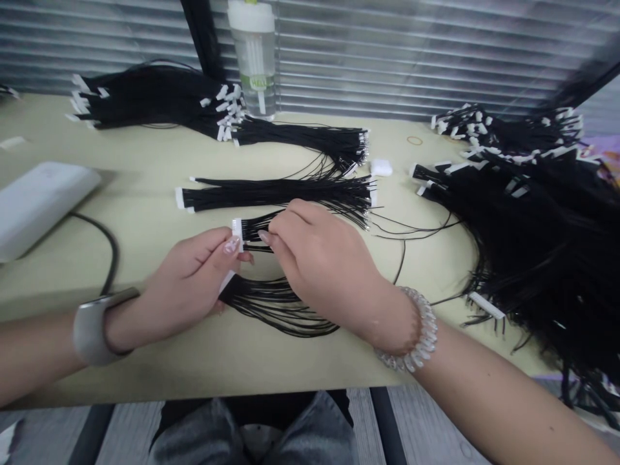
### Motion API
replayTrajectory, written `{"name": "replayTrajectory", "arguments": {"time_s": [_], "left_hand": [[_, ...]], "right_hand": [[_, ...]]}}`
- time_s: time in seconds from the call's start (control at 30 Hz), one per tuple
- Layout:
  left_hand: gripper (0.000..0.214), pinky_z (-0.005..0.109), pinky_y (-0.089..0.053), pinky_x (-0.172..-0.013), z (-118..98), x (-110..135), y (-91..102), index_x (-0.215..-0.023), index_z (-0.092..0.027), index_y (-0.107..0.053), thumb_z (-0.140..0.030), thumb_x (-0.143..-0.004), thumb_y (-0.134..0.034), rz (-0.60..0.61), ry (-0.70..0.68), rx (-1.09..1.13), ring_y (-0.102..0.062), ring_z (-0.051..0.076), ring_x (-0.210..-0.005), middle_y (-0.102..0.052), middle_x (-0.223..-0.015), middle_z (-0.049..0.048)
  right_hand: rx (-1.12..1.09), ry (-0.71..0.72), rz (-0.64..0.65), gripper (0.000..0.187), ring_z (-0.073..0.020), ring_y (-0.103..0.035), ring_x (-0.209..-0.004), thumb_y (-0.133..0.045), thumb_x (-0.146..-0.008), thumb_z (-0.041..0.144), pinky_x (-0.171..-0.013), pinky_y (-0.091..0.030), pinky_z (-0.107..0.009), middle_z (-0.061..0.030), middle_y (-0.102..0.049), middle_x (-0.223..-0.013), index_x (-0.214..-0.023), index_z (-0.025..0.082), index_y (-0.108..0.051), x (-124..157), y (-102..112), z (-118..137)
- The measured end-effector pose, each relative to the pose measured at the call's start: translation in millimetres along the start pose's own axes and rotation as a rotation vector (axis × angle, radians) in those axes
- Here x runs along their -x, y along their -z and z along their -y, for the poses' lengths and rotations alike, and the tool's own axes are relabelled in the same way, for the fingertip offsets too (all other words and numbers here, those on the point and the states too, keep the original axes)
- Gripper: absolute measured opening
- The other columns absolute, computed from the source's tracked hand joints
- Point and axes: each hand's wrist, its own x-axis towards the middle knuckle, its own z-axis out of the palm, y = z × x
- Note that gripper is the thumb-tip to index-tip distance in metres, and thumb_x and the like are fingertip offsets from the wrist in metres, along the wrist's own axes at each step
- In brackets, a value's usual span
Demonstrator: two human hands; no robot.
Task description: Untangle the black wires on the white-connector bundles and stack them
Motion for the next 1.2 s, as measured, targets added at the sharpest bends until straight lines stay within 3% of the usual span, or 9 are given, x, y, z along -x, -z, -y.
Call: {"name": "replayTrajectory", "arguments": {"time_s": [0.27, 0.6, 0.9, 0.93, 1.03, 1.1, 1.13, 1.2], "left_hand": [[0.03, 0.013, -0.033, -0.034, -1, 1, -0.4, -0.064, -0.017, -0.039, -0.032, -0.089, -0.034, -0.011, -0.015, -0.099, -0.042, 0.003, -0.036, -0.039, -0.049, -0.0061], [0.034, 0.012, -0.033, -0.034, -1, -6, 0.2, -0.061, -0.017, -0.039, -0.04, -0.086, -0.04, -0.065, 0.128, 0.074, -0.043, 0.004, -0.038, -0.04, -0.047, -0.0054], [0.035, 0.014, -0.033, -0.032, 0, -6, 2.6, -0.061, -0.017, -0.039, -0.042, -0.086, -0.041, -0.07, 0.18, 0.173, -0.041, 0.005, -0.037, -0.041, -0.048, -0.0043], [0.035, 0.014, -0.034, -0.032, 1, -6, 2.4, -0.062, -0.017, -0.04, -0.042, -0.086, -0.041, -0.077, 0.183, 0.2, -0.041, 0.005, -0.037, -0.041, -0.049, -0.0043], [0.034, 0.015, -0.036, -0.033, 5, -7, 1.0, -0.064, -0.018, -0.04, -0.044, -0.086, -0.04, -0.133, 0.172, 0.253, -0.042, 0.006, -0.037, -0.04, -0.05, -0.0044], [0.034, 0.015, -0.037, -0.032, 8, -9, 0.1, -0.065, -0.018, -0.041, -0.045, -0.086, -0.039, -0.2, 0.178, 0.274, -0.041, 0.006, -0.038, -0.04, -0.051, -0.004], [0.034, 0.016, -0.036, -0.032, 9, -10, -0.3, -0.065, -0.018, -0.041, -0.046, -0.086, -0.039, -0.236, 0.188, 0.29, -0.041, 0.006, -0.039, -0.04, -0.053, -0.0036], [0.034, 0.016, -0.036, -0.031, 11, -12, -0.7, -0.066, -0.018, -0.042, -0.046, -0.085, -0.04, -0.288, 0.217, 0.328, -0.039, 0.006, -0.04, -0.04, -0.056, -0.003]], "right_hand": [[0.011, 0.017, 0.043, 0.022, -0.0107, -0.043, -0.07, -0.036, -0.087, 0.022, -0.064, -0.034, -0.025, -0.0024, -0.05, -0.078, -0.078, 0.014, -0.054, 1, -8, 3], [-0.051, -0.044, 0.087, 0.021, -0.0091, -0.048, -0.069, -0.038, -0.087, 0.024, -0.065, -0.035, -0.023, -0.0002, -0.056, -0.077, -0.082, 0.015, -0.056, -1, -9, 3], [-0.042, -0.012, 0.122, 0.011, -0.0062, -0.05, -0.064, -0.053, -0.081, 0.026, -0.062, -0.036, -0.019, 0.0034, -0.058, -0.071, -0.076, 0.019, -0.059, -6, 4, -27], [-0.021, -0.013, 0.101, 0.013, -0.0072, -0.048, -0.063, -0.058, -0.077, 0.032, -0.06, -0.036, -0.019, 0.0023, -0.056, -0.072, -0.079, 0.019, -0.058, -6, 7, -29], [-0.004, -0.041, -0.044, 0.046, -0.0094, -0.041, -0.062, -0.07, -0.058, 0.05, -0.055, -0.033, -0.022, 0.0001, -0.05, -0.074, -0.081, 0.017, -0.049, -3, 20, -30], [-0.049, -0.077, -0.089, 0.047, -0.0085, -0.036, -0.058, -0.068, -0.057, 0.056, -0.051, -0.03, -0.022, 0.002, -0.044, -0.064, -0.069, 0.017, -0.044, 1, 32, -29], [-0.078, -0.095, -0.055, 0.045, -0.0077, -0.033, -0.055, -0.065, -0.062, 0.055, -0.049, -0.028, -0.022, 0.0032, -0.039, -0.057, -0.062, 0.017, -0.04, 3, 37, -29], [-0.119, -0.122, 0.141, 0.045, -0.0063, -0.03, -0.05, -0.057, -0.072, 0.053, -0.045, -0.025, -0.021, 0.0039, -0.034, -0.049, -0.053, 0.016, -0.039, 7, 44, -31]]}}
